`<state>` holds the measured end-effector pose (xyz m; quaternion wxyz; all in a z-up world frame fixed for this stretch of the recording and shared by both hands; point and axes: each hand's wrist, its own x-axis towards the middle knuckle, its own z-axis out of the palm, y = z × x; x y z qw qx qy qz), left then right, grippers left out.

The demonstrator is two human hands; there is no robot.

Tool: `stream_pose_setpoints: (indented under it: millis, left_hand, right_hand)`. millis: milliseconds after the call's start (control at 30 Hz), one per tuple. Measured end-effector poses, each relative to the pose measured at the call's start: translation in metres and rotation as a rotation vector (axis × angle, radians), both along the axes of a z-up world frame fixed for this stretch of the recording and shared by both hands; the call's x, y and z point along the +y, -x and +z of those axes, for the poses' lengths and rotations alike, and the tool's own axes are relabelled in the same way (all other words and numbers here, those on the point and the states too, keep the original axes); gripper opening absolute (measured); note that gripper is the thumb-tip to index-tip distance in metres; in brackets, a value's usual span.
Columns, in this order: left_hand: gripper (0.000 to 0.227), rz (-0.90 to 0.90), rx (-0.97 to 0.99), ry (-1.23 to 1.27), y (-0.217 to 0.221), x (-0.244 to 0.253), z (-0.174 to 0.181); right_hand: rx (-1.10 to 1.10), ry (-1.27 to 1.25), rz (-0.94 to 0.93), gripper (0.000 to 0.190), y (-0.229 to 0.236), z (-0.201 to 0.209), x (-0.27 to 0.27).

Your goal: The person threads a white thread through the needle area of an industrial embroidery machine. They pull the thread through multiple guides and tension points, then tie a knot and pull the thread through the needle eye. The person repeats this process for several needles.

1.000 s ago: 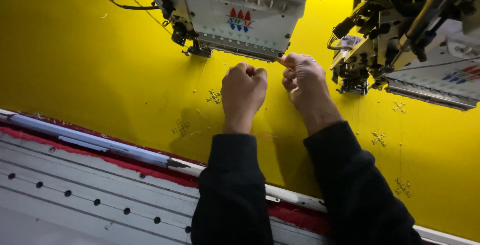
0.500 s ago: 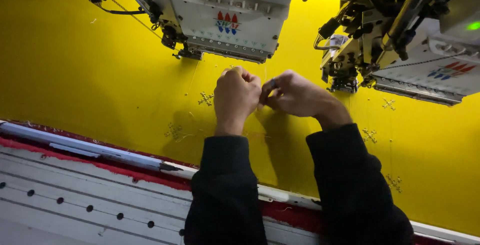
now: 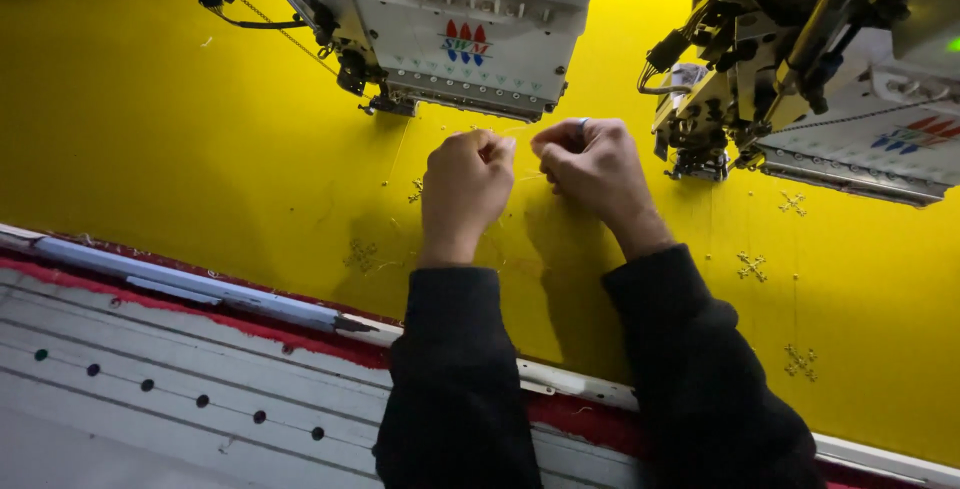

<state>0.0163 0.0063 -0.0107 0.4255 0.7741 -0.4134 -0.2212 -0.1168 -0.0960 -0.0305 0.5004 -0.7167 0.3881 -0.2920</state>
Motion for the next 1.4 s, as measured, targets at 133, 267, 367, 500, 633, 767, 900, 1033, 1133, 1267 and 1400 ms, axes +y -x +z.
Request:
stream_pose_setpoints:
  millis: [133, 267, 367, 500, 633, 767, 900, 1033, 1133, 1267, 1400]
  left_hand:
    - [0.035, -0.066, 0.156, 0.06, -0.003, 0.006, 0.02]
    - [0.039, -0.023, 0.016, -0.025, -0.006, 0.004, 0.01]
    - [0.039, 0.047, -0.008, -0.107, -0.006, 0.003, 0.009]
    - [0.036, 0.023, -0.01, -0.156, -0.009, 0.003, 0.012]
    - [0.037, -0.068, -0.083, -0.305, -0.016, 0.001, 0.003]
    - [0.04, -0.084, -0.032, -0.217, -0.015, 0.004, 0.009]
    - [0.043, -0.137, 0.111, -0.141, -0.018, 0.019, 0.035]
    - [0.043, -0.158, 0.167, -0.11, -0.02, 0.025, 0.038]
    - [0.048, -0.155, 0.194, -0.097, -0.026, 0.025, 0.024]
    - [0.043, -0.159, 0.195, -0.034, -0.028, 0.018, 0.015]
    - [0.018, -0.173, 0.211, -0.008, -0.026, 0.015, 0.013]
  right_hand:
    - [0.009, 0.096, 0.175, 0.01, -0.002, -0.009, 0.002]
    - [0.187, 0.099, 0.305, 0.012, 0.002, 0.03, 0.022]
    - [0.146, 0.11, 0.29, 0.014, -0.001, 0.037, 0.025]
    - [0.107, 0.211, 0.221, 0.02, -0.001, 0.009, 0.01]
    - [0.092, 0.243, 0.221, 0.011, -0.002, 0.039, 0.03]
    - [0.223, 0.321, 0.213, 0.023, -0.006, 0.009, 0.018]
    - [0.298, 0.438, 0.202, 0.021, -0.003, 0.005, 0.02]
    - [0.296, 0.446, 0.206, 0.021, 0.0, 0.005, 0.023]
    - [0.236, 0.427, 0.195, 0.017, -0.001, 0.012, 0.028]
    - [0.247, 0.467, 0.161, 0.015, -0.002, 0.01, 0.023]
    - [0.244, 0.45, 0.116, 0.013, 0.0, 0.006, 0.023]
